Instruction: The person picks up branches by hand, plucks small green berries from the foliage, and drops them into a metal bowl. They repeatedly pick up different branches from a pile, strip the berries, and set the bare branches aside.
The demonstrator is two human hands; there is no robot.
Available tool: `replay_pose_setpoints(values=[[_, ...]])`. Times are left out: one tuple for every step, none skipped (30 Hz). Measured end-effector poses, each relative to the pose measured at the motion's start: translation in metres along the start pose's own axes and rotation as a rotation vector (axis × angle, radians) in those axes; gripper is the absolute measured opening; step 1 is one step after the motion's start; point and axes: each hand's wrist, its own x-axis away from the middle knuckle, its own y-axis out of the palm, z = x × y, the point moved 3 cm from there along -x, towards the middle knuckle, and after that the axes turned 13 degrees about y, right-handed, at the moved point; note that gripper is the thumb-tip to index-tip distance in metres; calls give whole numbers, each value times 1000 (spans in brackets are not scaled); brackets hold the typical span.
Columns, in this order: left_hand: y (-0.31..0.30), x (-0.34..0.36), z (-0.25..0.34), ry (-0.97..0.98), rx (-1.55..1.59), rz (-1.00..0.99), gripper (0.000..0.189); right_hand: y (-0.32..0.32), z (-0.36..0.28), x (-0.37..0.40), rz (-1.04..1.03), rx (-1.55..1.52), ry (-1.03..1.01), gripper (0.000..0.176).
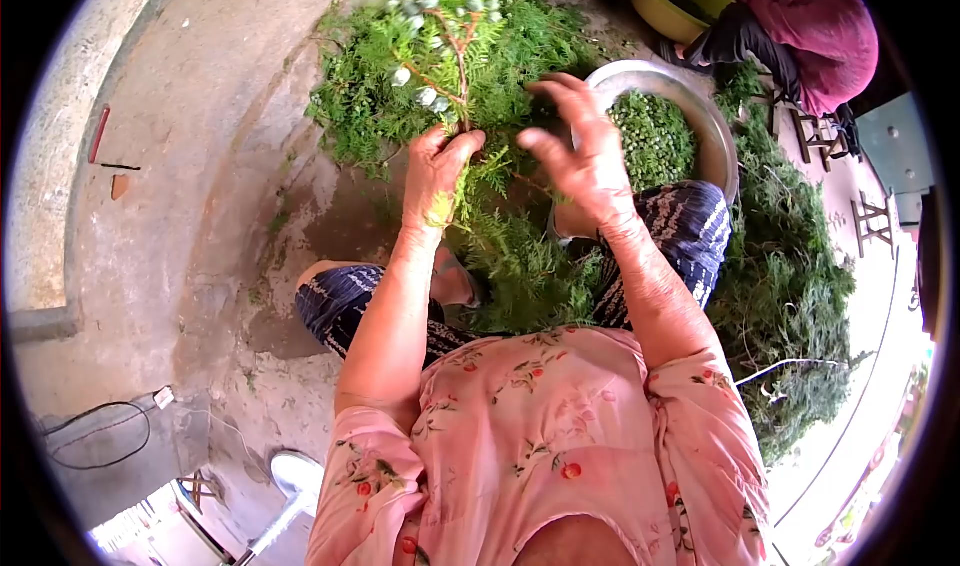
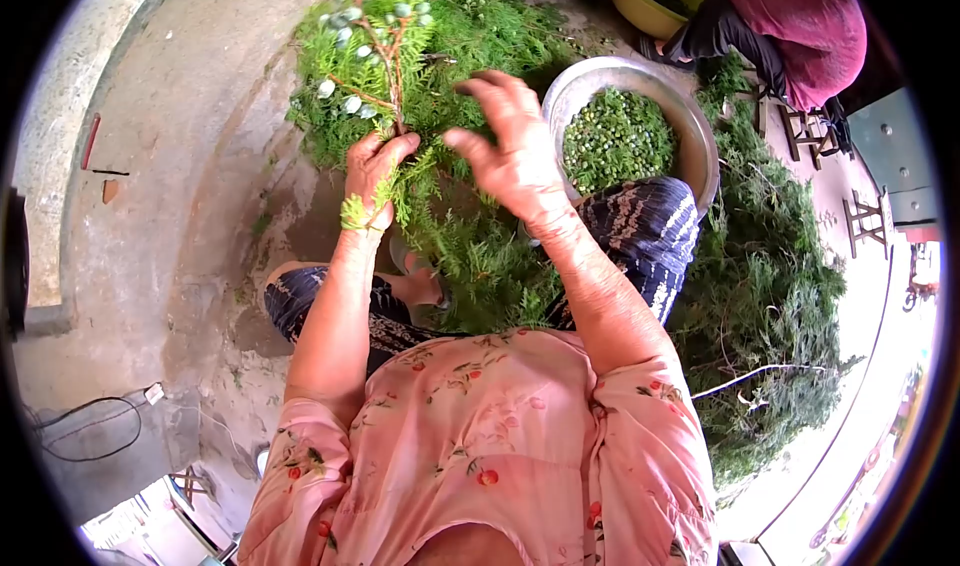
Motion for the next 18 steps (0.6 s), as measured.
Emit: replay_pose_setpoints(values=[[2, 1, 0, -15, -81, -43, 14, 6, -8, 1, -22, 161, -89, 46], [5, 1, 1, 42, -116, -64, 17, 14, -6, 0, -90, 216, -130, 51], [7, 1, 0, 42, -115, -66, 17, 22, -2, 2, -92, 282, -152, 48], [8, 0, 1, 85, -190, -88, 18, 28, 5, 3, -146, 302, -105, 45], [9, 0, 2, 129, -266, -108, 19, 33, 11, 4, -201, 321, -58, 41], [10, 1, 4, 138, -276, -113, 21, 39, 14, 8, -173, 215, -33, 26], [9, 2, 4, 135, -279, -110, 21, 43, 18, 11, -178, 212, -32, 26], [9, 3, 5, 160, -318, -94, 21, 47, 22, 14, -208, 177, 0, 20], [9, 3, 5, 187, -356, -81, 21, 49, 25, 16, -236, 143, 32, 14], [10, 3, 5, 185, -356, -81, 21, 45, 16, 19, -278, 98, 66, 12], [11, 4, 6, 209, -379, -55, 21, 49, 22, 20, -338, 78, 54, 13], [10, 5, 8, 232, -401, -28, 21, 50, 19, 22, -339, 96, 50, 15], [10, 5, 9, 256, -424, 0, 22, 51, 13, 26, -339, 114, 46, 17], [9, 6, 9, 279, -447, 27, 23, 51, 9, 29, -364, 90, 107, 19], [9, 5, 7, 277, -446, 27, 23, 51, 7, 31, -351, 14, 116, 18], [8, 4, 5, 262, -447, 23, 23, 48, 4, 33, -371, -26, 166, 18], [7, 4, 4, 246, -448, 21, 24, 46, -1, 35, -391, -66, 215, 18], [10, 5, 3, 270, -398, 31, 23, 44, -5, 38, -363, -43, 209, 18]])
